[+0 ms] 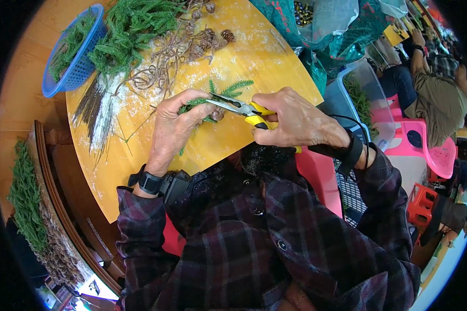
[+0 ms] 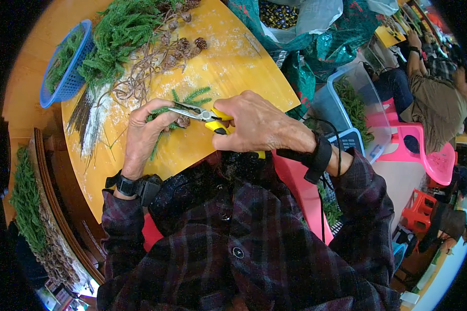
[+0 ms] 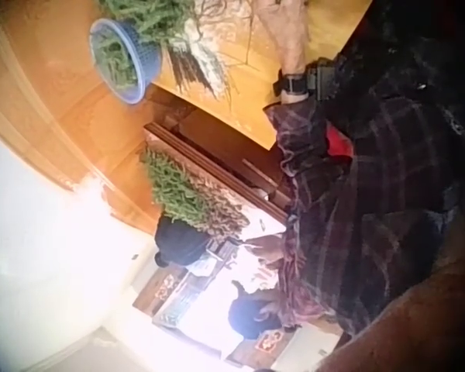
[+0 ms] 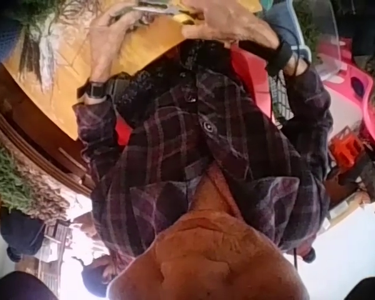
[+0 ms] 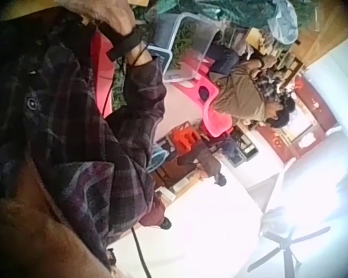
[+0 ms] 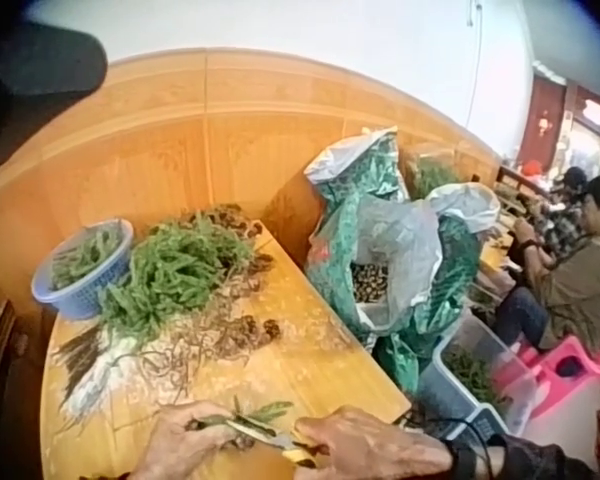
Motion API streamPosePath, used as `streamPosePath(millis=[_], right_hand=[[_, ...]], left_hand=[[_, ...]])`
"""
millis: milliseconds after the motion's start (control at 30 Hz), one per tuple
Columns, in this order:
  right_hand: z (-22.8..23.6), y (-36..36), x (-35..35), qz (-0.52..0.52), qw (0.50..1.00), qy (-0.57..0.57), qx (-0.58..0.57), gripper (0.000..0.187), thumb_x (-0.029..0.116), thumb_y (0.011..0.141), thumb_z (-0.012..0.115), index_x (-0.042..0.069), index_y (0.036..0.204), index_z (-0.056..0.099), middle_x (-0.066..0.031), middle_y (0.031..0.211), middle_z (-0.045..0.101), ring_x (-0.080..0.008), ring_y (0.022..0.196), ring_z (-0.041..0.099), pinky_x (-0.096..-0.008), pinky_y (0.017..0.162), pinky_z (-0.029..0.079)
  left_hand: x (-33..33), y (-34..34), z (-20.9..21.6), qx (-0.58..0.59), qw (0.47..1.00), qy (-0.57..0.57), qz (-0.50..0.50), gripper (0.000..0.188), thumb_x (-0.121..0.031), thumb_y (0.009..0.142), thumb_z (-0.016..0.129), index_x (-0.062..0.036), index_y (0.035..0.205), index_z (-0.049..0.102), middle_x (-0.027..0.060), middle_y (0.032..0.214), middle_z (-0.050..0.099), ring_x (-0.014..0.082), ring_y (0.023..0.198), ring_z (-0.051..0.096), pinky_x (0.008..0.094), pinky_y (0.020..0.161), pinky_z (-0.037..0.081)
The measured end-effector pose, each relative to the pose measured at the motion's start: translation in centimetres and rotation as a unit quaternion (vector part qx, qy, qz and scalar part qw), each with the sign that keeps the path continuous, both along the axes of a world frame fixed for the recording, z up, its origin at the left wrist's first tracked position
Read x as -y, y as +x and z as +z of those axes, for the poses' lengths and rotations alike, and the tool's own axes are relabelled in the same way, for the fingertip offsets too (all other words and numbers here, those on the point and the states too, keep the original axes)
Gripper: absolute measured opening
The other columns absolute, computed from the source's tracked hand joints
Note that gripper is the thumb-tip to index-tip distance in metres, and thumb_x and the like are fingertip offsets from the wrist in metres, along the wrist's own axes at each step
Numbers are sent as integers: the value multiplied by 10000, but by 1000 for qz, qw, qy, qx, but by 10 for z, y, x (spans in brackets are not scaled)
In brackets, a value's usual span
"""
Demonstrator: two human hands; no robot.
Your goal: The person assembles a decorative ornament by wrapping wire around a pinecone and a sprig of greenery, using pliers to secure the connection. They then set the finished piece aside and repeat the process with a new sprig and pinecone.
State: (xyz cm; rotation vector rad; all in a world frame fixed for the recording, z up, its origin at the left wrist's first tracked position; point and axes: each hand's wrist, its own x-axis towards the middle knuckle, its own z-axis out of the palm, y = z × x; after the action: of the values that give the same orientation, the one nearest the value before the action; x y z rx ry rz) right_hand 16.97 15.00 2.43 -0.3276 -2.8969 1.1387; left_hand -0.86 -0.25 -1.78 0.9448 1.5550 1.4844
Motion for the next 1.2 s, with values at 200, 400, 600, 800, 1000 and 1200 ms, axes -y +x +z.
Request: streamPosePath(millis=[200, 400, 600, 800, 1000, 1200], right_hand=[[-2, -1, -1, 6, 1000, -14, 0, 238, 184, 675, 617, -9, 754, 504, -146, 547, 482, -309, 492, 481, -369, 494, 378], [-3, -3, 0, 6, 1000, 0, -12, 237, 190, 680, 613, -3, 752, 495, -143, 543, 469, -303, 491, 469, -377, 491, 364], [-9, -2, 0, 21, 1000, -10, -10, 238, 186, 686, 608, -5, 751, 482, -151, 554, 464, -300, 499, 463, -380, 498, 365], [-14, 1, -2, 33, 999, -17, -10, 250, 193, 690, 615, -9, 746, 477, -154, 562, 463, -293, 493, 440, -375, 498, 362], [2, -1, -13, -18, 999, -51, -3, 255, 207, 689, 624, -2, 736, 485, -151, 565, 474, -292, 497, 444, -378, 501, 369], [-29, -7, -42, -139, 972, 182, -58, 276, 258, 688, 638, 13, 735, 520, -160, 590, 531, -333, 582, 550, -404, 542, 422]], left_hand=[[1, -5, -6, -13, 1000, -7, -11, 98, -70, 819, 638, -29, 906, 655, -29, 711, 617, 21, 598, 467, 184, 534, 380], [-1, -6, -7, -20, 1000, -2, -8, 99, -68, 809, 648, -35, 901, 658, -38, 700, 608, 18, 594, 459, 181, 533, 378], [0, -6, -6, -25, 999, -7, -22, 96, -68, 812, 642, -31, 900, 657, -34, 704, 611, 20, 598, 464, 186, 540, 383], [-1, -4, -4, -83, 996, -20, -34, 104, -78, 818, 635, -19, 902, 651, -26, 722, 623, 32, 625, 501, 193, 564, 408], [-2, -6, 1, -1, 1000, -9, -8, 116, -82, 823, 633, -18, 920, 644, -9, 759, 630, 46, 706, 542, 197, 648, 431], [-1, -9, 1, 229, 972, 31, -34, 207, -100, 833, 633, -24, 1024, 605, 20, 881, 624, 96, 831, 578, 256, 769, 463]])
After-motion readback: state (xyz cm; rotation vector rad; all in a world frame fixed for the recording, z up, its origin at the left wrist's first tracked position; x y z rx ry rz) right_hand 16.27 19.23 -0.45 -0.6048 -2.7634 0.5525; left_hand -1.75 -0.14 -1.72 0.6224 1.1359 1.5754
